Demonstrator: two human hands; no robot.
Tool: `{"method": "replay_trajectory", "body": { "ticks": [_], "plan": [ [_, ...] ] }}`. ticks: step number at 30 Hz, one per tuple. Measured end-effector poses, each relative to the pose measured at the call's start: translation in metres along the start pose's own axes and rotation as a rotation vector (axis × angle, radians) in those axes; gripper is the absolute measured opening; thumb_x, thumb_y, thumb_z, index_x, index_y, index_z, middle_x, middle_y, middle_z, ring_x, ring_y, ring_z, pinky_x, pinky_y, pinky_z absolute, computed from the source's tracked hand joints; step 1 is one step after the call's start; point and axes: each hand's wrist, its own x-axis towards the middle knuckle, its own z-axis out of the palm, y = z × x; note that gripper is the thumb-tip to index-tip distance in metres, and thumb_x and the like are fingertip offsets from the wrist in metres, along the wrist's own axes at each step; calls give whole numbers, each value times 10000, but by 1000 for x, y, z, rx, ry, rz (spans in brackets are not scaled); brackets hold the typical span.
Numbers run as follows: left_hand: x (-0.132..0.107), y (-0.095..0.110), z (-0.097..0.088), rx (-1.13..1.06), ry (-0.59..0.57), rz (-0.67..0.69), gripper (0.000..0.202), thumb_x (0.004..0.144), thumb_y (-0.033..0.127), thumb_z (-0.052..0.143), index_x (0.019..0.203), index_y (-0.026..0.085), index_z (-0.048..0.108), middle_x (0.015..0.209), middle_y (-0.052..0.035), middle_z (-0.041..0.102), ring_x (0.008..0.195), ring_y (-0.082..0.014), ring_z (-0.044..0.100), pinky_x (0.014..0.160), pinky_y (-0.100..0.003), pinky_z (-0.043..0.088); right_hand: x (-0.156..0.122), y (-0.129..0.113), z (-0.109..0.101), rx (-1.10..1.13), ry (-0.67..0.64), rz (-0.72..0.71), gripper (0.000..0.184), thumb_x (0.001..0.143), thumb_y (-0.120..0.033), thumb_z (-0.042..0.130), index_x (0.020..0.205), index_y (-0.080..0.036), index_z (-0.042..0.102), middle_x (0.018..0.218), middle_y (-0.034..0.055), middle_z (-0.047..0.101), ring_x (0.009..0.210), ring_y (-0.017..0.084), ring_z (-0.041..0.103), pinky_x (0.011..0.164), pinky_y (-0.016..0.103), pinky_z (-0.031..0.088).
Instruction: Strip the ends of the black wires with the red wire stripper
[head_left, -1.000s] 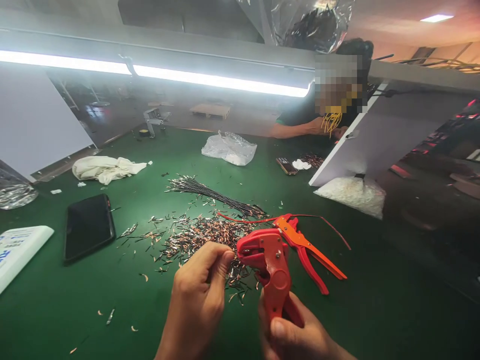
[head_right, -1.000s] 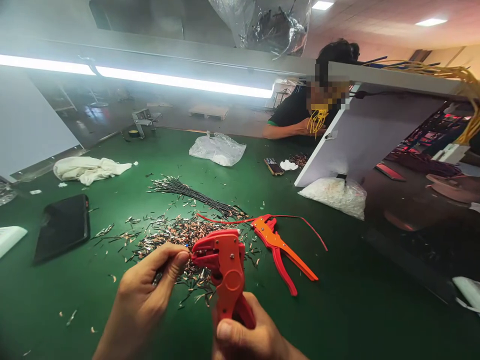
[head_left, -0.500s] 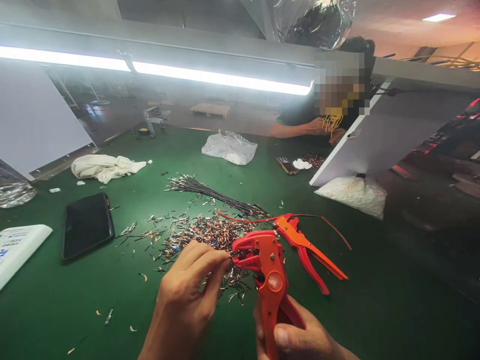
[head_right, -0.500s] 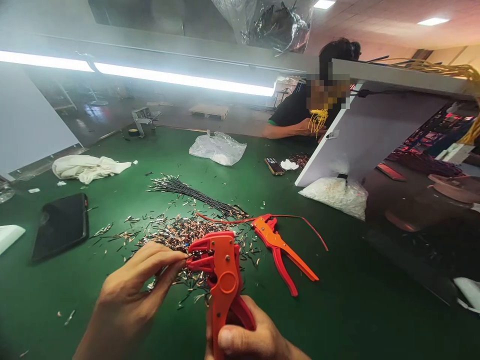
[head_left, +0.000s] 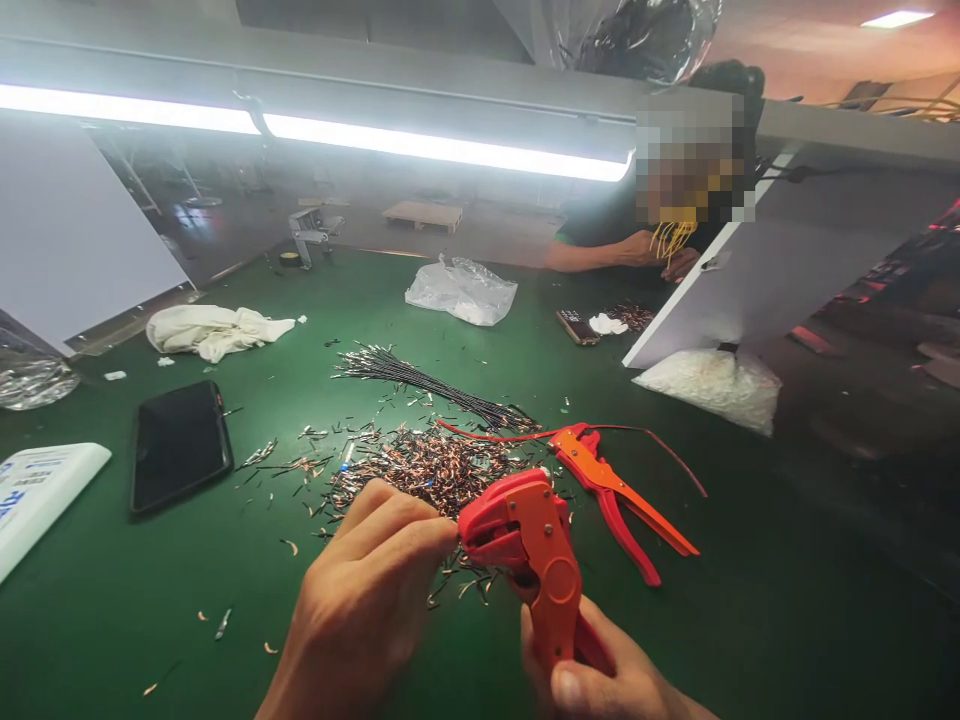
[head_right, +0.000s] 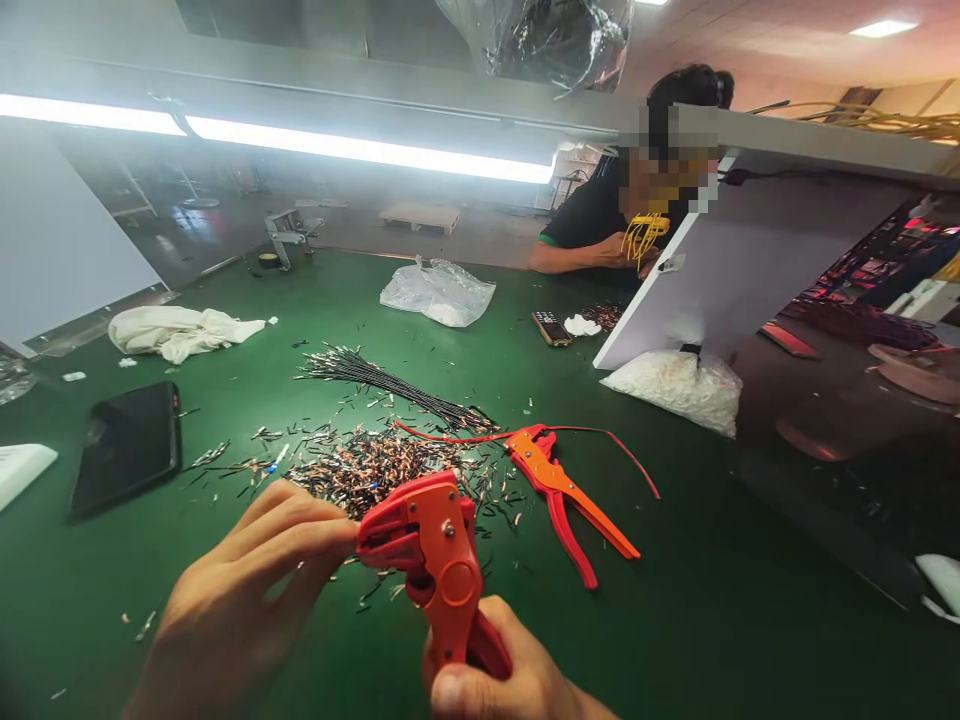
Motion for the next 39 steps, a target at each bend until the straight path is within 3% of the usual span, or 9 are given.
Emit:
{"method": "replay_trajectory", "body": {
  "ticks": [4, 8, 12, 17, 21, 26, 39],
  "plan": [
    [-5, -2, 3, -4, 13, -104, 168, 916, 21, 609, 938, 187, 619, 779, 19, 622, 741, -108, 533, 672, -202, 470, -1, 11, 2, 52, 67, 20, 546, 782, -695, 657, 670, -187, 491, 535, -77, 358, 434, 53, 289, 399, 198, 218],
    [-11, -1, 5, -43, 21, -221, 182, 976, 80, 544, 1034, 219, 647, 753, 36, 593, 686, -106, 514, 625, -205, 439, -4, -1, 9, 30, 125, 87, 566, 787, -713, 662, 689, -197, 450, 575, -83, 311, 499, 61, 251, 458, 222, 210],
    [-14, -1, 6, -91, -45, -263, 190, 986, 87, 521, 947, 227, 644, 713, 40, 558, 660, -112, 511, 621, -215, 430, -3, -3, 9, 19, 141, 76, 568, 775, -717, 675, 690, -196, 466, 586, -74, 315, 511, 68, 245, 463, 232, 210],
    [-12, -1, 5, -19, -24, -189, 155, 949, 59, 570, 903, 199, 618, 700, 35, 577, 654, -111, 498, 615, -210, 433, 3, 14, -1, 119, -1, -6, 478, 839, -603, 657, 699, -157, 559, 560, -46, 403, 462, 69, 365, 432, 186, 313],
    [-9, -1, 1, 59, -53, -145, 155, 938, 56, 592, 912, 205, 630, 693, 29, 598, 672, -133, 484, 632, -242, 434, 5, 10, -2, 132, -83, -57, 417, 839, -535, 669, 765, -129, 611, 605, -16, 457, 518, 85, 408, 472, 188, 339],
    [-10, -5, 2, 67, -32, -72, 227, 902, -8, 596, 979, 204, 623, 775, 14, 639, 726, -141, 483, 658, -250, 438, 3, 0, 1, 120, -38, -10, 419, 812, -529, 688, 780, -116, 627, 615, -13, 455, 536, 87, 388, 491, 197, 320],
    [-19, -6, 5, 104, 43, -124, 238, 895, -3, 601, 1003, 208, 631, 845, 13, 653, 733, -104, 567, 641, -212, 473, 2, 6, -5, 125, -57, 42, 435, 788, -545, 707, 807, -115, 638, 634, -15, 465, 539, 87, 393, 486, 194, 311]
  ]
}}
